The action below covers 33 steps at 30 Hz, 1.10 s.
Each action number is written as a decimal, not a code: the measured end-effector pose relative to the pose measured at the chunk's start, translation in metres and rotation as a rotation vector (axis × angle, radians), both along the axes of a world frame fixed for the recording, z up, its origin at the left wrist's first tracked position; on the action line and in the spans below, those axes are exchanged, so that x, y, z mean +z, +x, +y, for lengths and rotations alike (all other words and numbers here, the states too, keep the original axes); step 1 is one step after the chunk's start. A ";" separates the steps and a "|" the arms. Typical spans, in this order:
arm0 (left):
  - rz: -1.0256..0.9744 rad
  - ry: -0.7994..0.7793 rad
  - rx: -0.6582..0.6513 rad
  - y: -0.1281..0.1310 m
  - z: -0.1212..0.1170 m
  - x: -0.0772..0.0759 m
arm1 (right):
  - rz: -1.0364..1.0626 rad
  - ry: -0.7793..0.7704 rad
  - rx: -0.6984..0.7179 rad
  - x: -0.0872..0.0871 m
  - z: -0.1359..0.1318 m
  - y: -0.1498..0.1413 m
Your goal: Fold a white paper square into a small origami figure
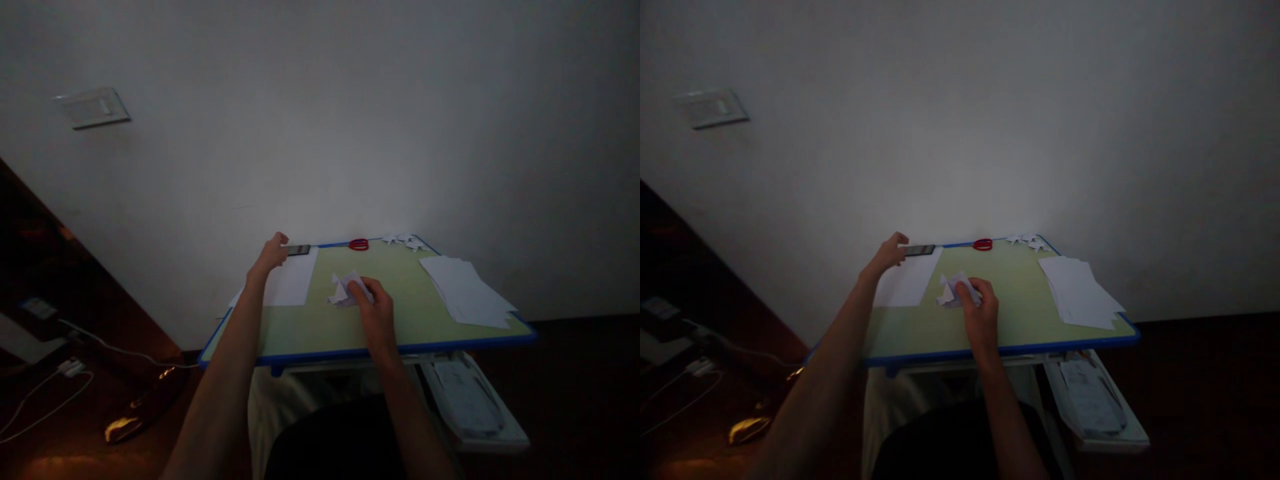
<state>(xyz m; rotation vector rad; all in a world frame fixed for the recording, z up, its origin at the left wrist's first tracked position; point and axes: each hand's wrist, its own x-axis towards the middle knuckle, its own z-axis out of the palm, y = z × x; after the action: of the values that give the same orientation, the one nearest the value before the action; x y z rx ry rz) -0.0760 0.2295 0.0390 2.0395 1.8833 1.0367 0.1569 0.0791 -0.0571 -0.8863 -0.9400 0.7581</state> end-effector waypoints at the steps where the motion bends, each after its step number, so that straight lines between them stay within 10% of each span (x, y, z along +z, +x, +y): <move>1: -0.012 0.008 -0.015 0.002 -0.011 0.004 | -0.004 -0.003 0.002 0.000 0.000 0.000; 13: -0.544 0.190 -0.186 0.079 -0.148 -0.045 | 0.028 0.041 0.009 -0.008 0.002 -0.006; 33: -0.840 0.029 -0.354 0.096 -0.181 -0.080 | -0.120 0.138 0.001 0.003 -0.012 -0.008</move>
<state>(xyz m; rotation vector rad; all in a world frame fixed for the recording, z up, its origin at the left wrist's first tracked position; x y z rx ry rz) 0.0197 0.0487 -0.0410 1.4854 1.0444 1.4879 0.1486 0.0672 -0.0539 -0.8172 -1.0860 0.6386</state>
